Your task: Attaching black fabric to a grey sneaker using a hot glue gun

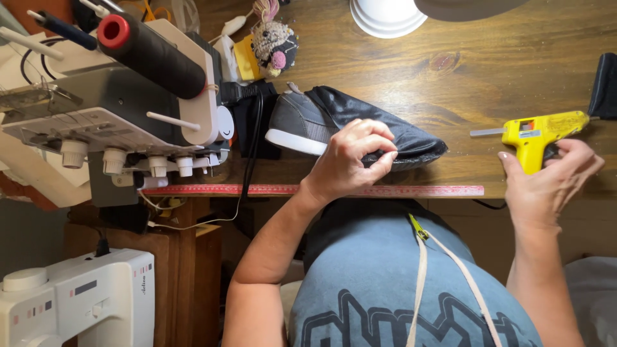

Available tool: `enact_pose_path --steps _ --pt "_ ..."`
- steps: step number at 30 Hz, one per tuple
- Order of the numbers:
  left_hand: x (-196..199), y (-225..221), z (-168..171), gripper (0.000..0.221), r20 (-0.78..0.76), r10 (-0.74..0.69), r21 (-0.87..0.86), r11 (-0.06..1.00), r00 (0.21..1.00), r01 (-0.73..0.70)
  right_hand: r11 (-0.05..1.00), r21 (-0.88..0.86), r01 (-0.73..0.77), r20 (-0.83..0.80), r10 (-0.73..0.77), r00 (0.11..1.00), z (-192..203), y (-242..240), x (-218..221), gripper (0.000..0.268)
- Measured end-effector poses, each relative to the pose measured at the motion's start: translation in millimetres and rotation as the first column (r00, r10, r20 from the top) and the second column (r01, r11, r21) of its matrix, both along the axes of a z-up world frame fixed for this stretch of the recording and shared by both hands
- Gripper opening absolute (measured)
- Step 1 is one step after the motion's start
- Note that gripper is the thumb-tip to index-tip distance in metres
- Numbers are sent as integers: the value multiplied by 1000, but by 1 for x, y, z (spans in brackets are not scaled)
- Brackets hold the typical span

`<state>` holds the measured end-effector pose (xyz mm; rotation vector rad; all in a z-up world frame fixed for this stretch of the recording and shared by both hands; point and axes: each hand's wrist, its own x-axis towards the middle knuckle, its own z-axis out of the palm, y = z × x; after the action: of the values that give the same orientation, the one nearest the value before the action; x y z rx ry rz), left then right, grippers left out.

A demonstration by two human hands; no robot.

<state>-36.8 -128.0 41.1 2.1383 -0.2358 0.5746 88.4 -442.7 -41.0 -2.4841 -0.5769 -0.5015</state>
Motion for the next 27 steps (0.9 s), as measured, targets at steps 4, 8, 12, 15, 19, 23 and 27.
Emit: enact_pose_path --steps 4,8,12,15,19,23,27 --pt "4 0 -4 7 -2 8 -35 999 1000 -8 991 -80 107 -131 -117 984 -13 -22 2 70" --pt "6 3 -8 5 -21 -14 -80 997 1000 12 904 314 291 -339 -179 924 -23 -37 2 42" --pt "8 5 -13 5 -25 -40 -85 996 999 37 666 589 457 -694 128 708 29 -27 -32 14" --pt "5 5 -5 5 -44 -53 -115 992 998 47 833 462 305 -790 229 569 74 -1 -60 34" --pt "5 6 -14 6 -26 -63 -95 994 998 60 951 309 14 -804 253 538 69 -6 -65 42" --pt "5 6 -13 8 -33 -45 -114 993 998 41 896 444 14 -757 367 540 79 18 -72 37" --pt "6 7 -14 8 -26 -48 -134 990 999 44 896 444 16 -812 394 431 78 25 -70 41"
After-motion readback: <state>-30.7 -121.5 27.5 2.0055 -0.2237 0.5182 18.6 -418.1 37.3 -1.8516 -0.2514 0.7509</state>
